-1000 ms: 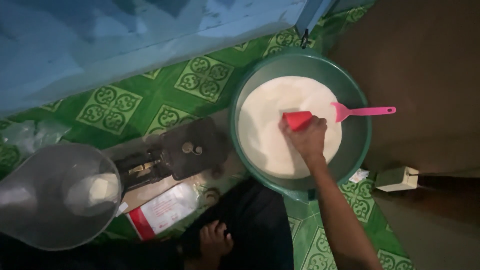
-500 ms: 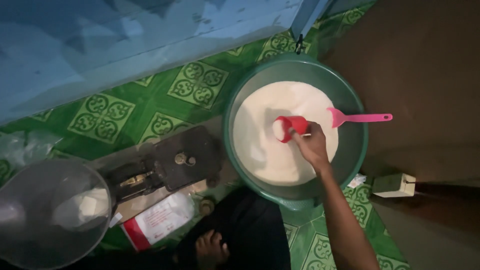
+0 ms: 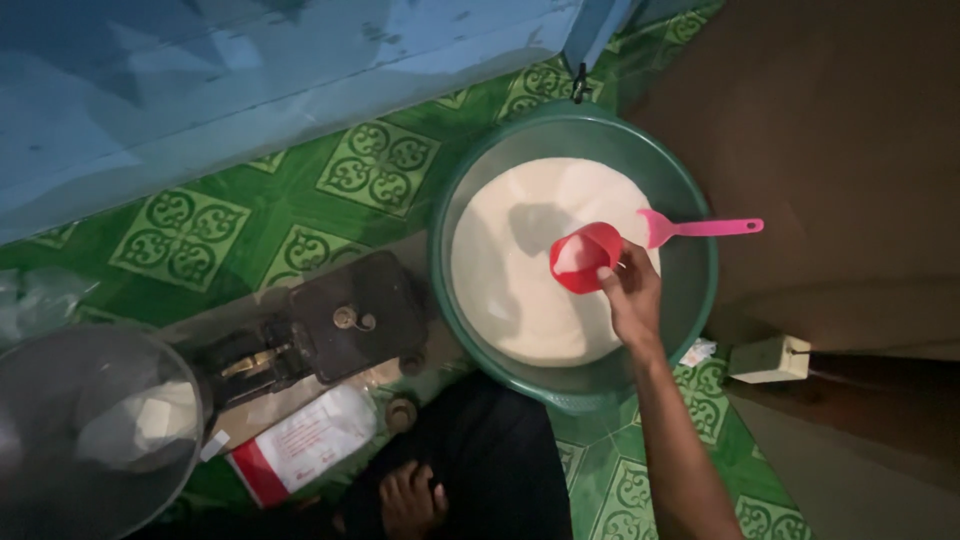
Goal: Packaging white powder from a large bowl into individual plastic bags using a scoop and a scale.
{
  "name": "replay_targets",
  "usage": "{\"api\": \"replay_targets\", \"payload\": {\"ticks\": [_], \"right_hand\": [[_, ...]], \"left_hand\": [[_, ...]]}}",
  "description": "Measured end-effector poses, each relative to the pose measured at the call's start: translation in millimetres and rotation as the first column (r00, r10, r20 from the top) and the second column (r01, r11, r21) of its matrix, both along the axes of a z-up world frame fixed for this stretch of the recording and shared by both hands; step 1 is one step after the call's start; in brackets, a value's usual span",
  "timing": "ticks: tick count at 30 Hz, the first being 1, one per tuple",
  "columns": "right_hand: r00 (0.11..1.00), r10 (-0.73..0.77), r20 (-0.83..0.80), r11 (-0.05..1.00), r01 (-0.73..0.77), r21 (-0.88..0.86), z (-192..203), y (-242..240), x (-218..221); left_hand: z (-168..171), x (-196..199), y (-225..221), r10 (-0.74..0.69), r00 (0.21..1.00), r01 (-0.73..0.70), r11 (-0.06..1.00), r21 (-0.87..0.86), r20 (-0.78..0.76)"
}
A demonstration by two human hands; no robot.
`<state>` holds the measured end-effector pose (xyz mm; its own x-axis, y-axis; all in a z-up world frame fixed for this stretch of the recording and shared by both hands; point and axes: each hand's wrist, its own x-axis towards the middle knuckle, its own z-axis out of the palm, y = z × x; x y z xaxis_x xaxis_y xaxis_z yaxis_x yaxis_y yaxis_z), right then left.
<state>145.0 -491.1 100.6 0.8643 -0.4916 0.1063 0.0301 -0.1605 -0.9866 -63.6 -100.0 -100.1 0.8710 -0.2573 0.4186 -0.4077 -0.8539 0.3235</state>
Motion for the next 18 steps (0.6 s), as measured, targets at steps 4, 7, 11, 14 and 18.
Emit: {"api": "replay_targets", "payload": {"ticks": [4, 7, 11, 14, 18], "right_hand": [[0.999, -0.039, -0.008, 0.999, 0.039, -0.029, 6.6, 5.9, -4.7], [0.998, -0.047, -0.049, 0.999, 0.046, -0.022, 19.4, 12.3, -7.1], [0.998, -0.064, -0.02, 0.996, 0.063, -0.059, 41.4, 27.2, -11.8], [0.997, -0.074, -0.039, 0.988, 0.068, -0.142, 68.0, 43.0, -15.9], [0.997, -0.055, -0.051, 0.982, 0.045, -0.184, 97.8, 73.1, -16.3]], "left_hand": [[-23.4, -5.0, 8.1, -0.04, 0.999, 0.041, 0.999, -0.016, 0.034], [-68.5, -18.1, 15.3, -0.014, 0.993, 0.02, 0.999, 0.043, -0.119], [-57.1, -9.1, 7.8, -0.043, 0.998, 0.042, 0.999, -0.025, -0.048], [-50.8, -6.7, 3.7, -0.057, 0.996, 0.056, 0.998, -0.031, -0.062], [-28.8, 2.8, -2.0, -0.063, 0.988, 0.059, 0.998, -0.031, -0.14]]}}
